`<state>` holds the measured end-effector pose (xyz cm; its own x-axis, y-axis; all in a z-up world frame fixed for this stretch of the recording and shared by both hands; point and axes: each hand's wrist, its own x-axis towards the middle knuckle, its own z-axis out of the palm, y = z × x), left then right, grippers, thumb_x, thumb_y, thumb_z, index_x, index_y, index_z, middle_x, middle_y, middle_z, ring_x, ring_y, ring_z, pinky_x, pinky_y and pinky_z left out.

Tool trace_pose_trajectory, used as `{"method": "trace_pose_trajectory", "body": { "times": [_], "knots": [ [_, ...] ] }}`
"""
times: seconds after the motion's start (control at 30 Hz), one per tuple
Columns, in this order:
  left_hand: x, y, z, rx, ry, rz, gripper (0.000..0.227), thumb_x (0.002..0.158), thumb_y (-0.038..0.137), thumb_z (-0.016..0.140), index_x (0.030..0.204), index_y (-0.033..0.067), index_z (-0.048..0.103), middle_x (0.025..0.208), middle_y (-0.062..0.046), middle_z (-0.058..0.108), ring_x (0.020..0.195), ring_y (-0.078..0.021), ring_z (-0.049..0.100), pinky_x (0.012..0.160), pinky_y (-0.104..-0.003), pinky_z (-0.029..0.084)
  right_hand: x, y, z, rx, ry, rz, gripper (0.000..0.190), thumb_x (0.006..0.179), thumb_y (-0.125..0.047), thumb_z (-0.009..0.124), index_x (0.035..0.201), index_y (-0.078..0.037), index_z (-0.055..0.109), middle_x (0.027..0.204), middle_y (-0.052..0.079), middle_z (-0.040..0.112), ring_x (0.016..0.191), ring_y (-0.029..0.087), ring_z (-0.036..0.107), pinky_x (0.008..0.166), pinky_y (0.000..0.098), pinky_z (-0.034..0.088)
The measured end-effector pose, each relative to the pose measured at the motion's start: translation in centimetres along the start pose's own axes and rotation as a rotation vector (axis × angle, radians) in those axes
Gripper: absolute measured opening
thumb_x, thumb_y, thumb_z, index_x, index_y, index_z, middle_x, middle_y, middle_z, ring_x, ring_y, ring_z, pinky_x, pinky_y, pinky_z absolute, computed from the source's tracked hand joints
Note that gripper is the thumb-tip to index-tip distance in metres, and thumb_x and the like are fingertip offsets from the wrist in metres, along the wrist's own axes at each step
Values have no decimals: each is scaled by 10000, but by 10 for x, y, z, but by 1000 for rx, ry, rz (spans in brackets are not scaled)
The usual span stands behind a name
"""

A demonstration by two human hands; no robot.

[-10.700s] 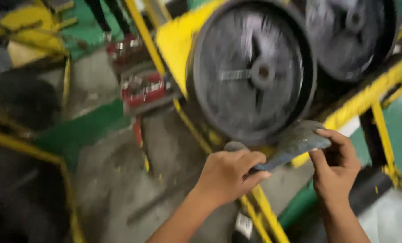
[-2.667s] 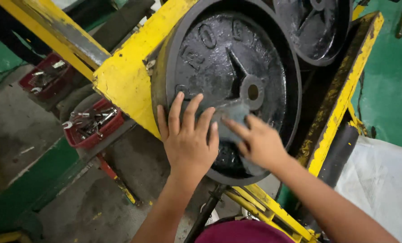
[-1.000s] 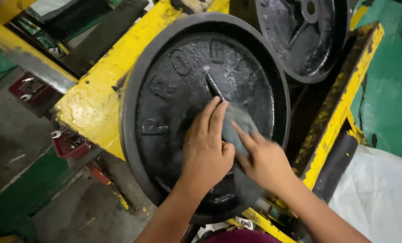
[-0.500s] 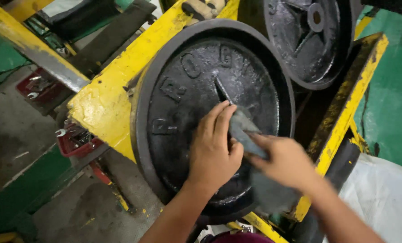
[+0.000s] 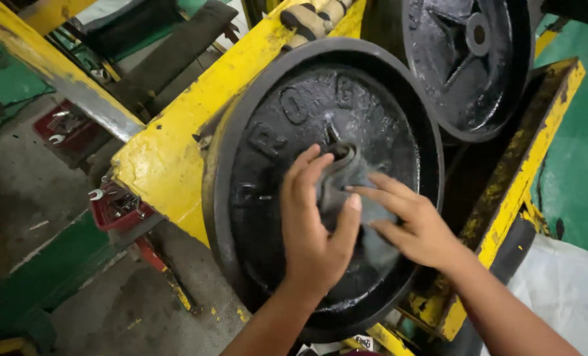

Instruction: Cleaning and wiping down various gym machines, weight plates, and bars using a cloth.

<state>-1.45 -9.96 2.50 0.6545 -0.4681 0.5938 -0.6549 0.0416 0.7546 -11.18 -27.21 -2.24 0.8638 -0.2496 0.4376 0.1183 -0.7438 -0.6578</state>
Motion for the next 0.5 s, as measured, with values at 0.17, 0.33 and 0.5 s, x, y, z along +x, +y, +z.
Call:
{"method": "trace_pose_trajectory", "body": {
  "times": [0.17, 0.33, 0.5],
  "knots": [
    [-3, 8, -5, 194, 44, 191, 510, 1005, 213, 671, 1461, 58, 502, 1575, -190, 455, 1512, -449, 423, 1273, -543, 336, 65, 0, -6, 134, 211, 250, 519, 869, -101, 660, 1386, -122, 614, 1369, 196, 675, 1293, 392, 593, 1115, 469, 453],
    [-5, -2, 0, 292, 101, 285, 495, 1048, 325, 608, 1471, 84, 516, 1587, -162, 454, 1528, -439, 405, 1276, -579, 267, 88, 13, 51, -197, 161, -3, 523, 922, -246, 656, 1428, -120, 621, 1394, 251, 607, 1312, 422, 535, 1120, 499, 391],
    [-8, -7, 9, 309, 152, 376, 449, 1061, 374, 533, 1445, 143, 564, 1561, -103, 499, 1487, -382, 453, 1304, -589, 247, 45, 5, 61, -326, -118, -155, 473, 928, -309, 613, 1366, -133, 609, 1391, 157, 633, 1358, 367, 533, 1164, 468, 367]
  ]
}}
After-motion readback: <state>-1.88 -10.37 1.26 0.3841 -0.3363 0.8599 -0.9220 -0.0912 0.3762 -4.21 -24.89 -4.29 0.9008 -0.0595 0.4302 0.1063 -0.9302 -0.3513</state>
